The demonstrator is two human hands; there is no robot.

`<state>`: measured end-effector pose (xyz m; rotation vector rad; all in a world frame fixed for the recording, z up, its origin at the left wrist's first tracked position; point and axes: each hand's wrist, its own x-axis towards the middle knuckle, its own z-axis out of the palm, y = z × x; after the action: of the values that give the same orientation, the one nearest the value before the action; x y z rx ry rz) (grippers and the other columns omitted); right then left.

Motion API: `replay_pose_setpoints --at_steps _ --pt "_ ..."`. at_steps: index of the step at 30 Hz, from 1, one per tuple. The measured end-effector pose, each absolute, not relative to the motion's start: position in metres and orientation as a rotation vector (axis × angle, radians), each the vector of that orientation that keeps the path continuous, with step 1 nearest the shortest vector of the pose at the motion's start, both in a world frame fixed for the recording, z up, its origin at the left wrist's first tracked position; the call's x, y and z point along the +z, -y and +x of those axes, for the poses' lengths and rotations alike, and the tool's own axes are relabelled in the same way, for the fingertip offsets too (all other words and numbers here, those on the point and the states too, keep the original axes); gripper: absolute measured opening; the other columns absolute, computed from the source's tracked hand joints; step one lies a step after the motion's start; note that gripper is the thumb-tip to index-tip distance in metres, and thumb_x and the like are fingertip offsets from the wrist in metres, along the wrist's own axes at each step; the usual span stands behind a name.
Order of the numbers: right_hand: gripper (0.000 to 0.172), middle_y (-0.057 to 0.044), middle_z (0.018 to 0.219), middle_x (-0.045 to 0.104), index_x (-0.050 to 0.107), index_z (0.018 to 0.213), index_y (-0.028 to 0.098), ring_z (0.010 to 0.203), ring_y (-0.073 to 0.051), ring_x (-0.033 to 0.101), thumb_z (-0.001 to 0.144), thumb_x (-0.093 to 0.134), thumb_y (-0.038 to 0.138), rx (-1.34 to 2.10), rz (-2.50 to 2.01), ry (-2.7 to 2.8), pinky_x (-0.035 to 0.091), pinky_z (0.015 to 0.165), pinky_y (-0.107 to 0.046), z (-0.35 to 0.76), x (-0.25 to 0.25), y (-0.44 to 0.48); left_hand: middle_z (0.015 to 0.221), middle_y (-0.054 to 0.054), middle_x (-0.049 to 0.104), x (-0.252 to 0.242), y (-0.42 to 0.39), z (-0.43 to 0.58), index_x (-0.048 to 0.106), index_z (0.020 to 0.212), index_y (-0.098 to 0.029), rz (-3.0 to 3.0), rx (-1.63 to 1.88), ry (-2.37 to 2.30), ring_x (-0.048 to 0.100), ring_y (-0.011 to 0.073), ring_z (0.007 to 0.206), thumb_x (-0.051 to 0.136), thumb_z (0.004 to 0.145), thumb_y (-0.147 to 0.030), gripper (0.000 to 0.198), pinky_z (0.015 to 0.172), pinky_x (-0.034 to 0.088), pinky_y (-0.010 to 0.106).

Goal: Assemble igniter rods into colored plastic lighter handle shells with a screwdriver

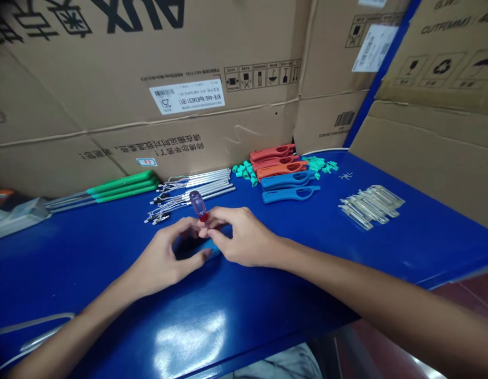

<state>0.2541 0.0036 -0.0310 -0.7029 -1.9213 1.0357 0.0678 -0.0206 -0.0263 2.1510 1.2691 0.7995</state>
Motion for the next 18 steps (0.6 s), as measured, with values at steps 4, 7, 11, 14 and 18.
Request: replay_pose_setpoints --at_steps 4,7,11,14,18 --pt "0.013 -0.004 0.085 0.072 0.064 0.085 0.014 0.082 -0.015 0.069 0.078 0.057 0.006 1.195 -0.714 1.840 0.053 0.078 -0.028 0.2518 -0.0306 -0.0043 0.080 0.002 0.063 -0.0301 0.0160 0.0717 0.058 0.077 -0.018 2.231 0.692 -1.263 0.056 0.0186 0.079 0.059 0.077 -0.022 0.004 0.074 0.044 0.033" --pt "0.003 -0.003 0.081 0.068 0.065 0.080 0.014 0.077 -0.014 0.065 0.079 0.062 0.014 1.186 -0.724 1.830 0.051 0.073 -0.027 0.2508 -0.0287 -0.0052 0.078 0.002 0.063 -0.0319 0.0138 0.0751 0.057 0.074 -0.017 2.224 0.681 -1.244 0.056 0.0190 0.078 0.057 0.080 -0.024 0.009 0.073 0.044 0.033" --pt "0.006 -0.002 0.078 0.063 0.069 0.075 0.014 0.075 -0.014 0.059 0.076 0.071 0.019 1.112 -0.748 1.856 0.047 0.068 -0.027 0.2513 -0.0267 -0.0063 0.077 0.002 0.063 -0.0345 0.0123 0.0769 0.058 0.076 -0.017 2.206 0.672 -1.249 0.056 0.0177 0.074 0.054 0.083 -0.026 0.012 0.068 0.044 0.031" --pt "0.005 -0.001 0.076 0.065 0.067 0.076 0.016 0.074 -0.014 0.061 0.074 0.072 0.014 1.128 -0.761 1.820 0.048 0.071 -0.028 0.2522 -0.0268 -0.0067 0.084 0.002 0.065 -0.0354 0.0113 0.0772 0.059 0.079 -0.017 2.235 0.674 -1.232 0.058 0.0181 0.080 0.055 0.084 -0.026 0.010 0.072 0.044 0.031" --pt "0.026 0.001 0.079 0.066 0.058 0.090 0.017 0.076 -0.014 0.065 0.069 0.072 0.009 1.230 -0.740 1.711 0.052 0.072 -0.028 0.2527 -0.0273 -0.0060 0.082 0.001 0.064 -0.0353 0.0111 0.0765 0.059 0.079 -0.018 2.298 0.625 -1.239 0.058 0.0180 0.078 0.061 0.079 -0.025 0.007 0.073 0.045 0.031"
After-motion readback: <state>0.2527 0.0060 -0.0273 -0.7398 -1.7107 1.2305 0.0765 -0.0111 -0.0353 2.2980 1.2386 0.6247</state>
